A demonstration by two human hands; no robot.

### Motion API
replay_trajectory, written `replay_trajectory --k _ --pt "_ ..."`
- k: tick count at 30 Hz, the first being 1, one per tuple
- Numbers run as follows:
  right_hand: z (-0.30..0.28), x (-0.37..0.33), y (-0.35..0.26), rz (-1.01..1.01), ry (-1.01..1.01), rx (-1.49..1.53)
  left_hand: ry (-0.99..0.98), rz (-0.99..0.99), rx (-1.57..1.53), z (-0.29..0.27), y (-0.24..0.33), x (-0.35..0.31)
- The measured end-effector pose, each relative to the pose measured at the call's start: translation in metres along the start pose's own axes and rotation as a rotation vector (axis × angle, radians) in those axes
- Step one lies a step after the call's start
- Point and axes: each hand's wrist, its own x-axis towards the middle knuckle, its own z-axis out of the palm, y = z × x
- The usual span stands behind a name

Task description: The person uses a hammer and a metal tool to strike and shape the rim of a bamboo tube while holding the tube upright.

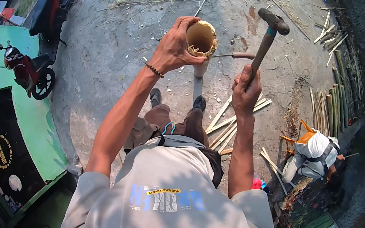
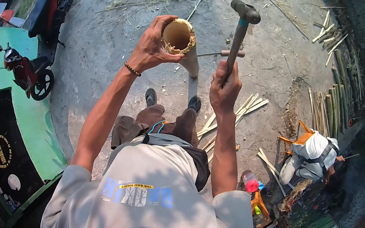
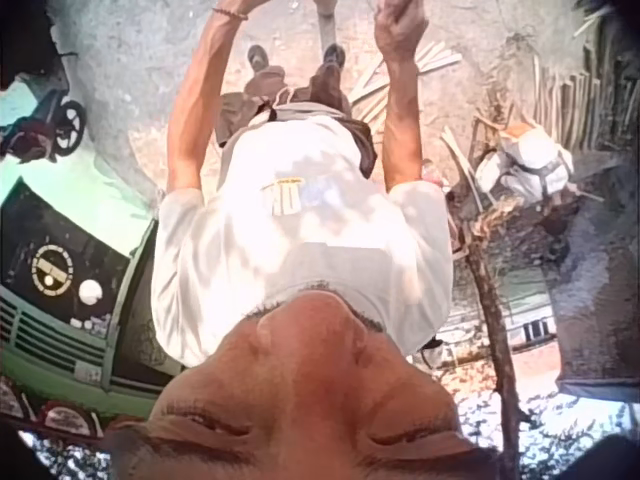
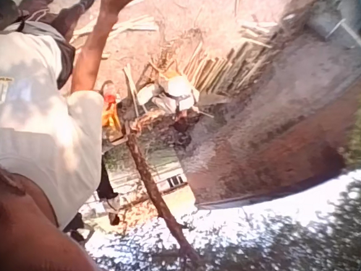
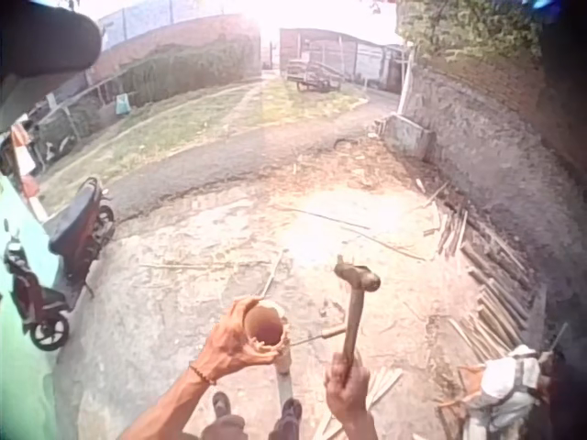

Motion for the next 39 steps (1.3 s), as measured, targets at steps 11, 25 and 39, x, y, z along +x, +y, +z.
replay_trajectory --k 11,25,39 --pt "0.038 -0.045 0.136 0.179 -0.082 -0.312 0.008 0.016 0.003 -0.007 -0.012 -0.002" --pt "0.032 -0.033 0.139 0.344 -0.148 -0.294 0.024 0.024 0.045 -0.011 -0.023 0.011" --pt "0.025 -0.014 0.118 0.339 -0.126 -0.186 0.029 0.063 0.101 -0.02 -0.035 0.008"
